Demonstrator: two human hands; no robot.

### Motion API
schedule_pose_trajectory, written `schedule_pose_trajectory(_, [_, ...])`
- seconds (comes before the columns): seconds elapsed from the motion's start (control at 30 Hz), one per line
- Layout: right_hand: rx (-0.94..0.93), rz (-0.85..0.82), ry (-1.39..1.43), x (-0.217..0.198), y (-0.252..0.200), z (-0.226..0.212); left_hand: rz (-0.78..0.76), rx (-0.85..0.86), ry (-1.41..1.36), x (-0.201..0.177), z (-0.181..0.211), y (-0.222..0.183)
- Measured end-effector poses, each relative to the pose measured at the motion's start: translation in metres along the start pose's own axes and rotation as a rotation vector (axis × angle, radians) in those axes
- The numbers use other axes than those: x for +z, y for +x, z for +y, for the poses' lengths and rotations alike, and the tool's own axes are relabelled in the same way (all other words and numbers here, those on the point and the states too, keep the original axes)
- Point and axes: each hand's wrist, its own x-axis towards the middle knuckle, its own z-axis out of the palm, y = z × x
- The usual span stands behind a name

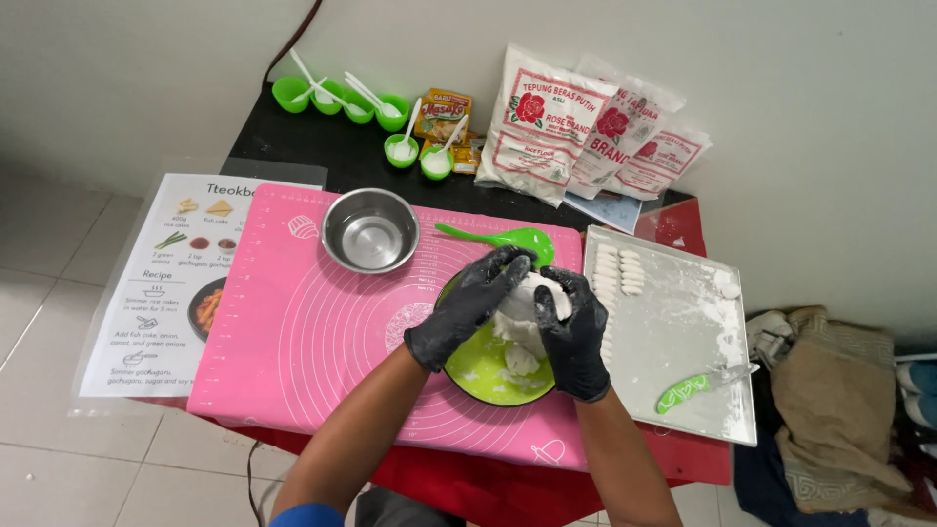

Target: The person is manually shaping white dough into small cylindrical rice cakes (tteokbokki) and arranging them neatly on a tray.

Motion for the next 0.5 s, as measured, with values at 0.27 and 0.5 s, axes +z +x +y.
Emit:
schedule_pose_trajectory(0.27, [-0.482, -0.089, -0.181, 0.015, -0.01, 0.016, 0.352, -0.297, -0.515, 0.019, -0.019, 0.007])
schedule_pose_trajectory(0.5, [-0.565, 0.001, 0.004, 0.022, -0.015, 0.001, 0.297, -0.105, -0.455, 0.021, -0.11, 0.048])
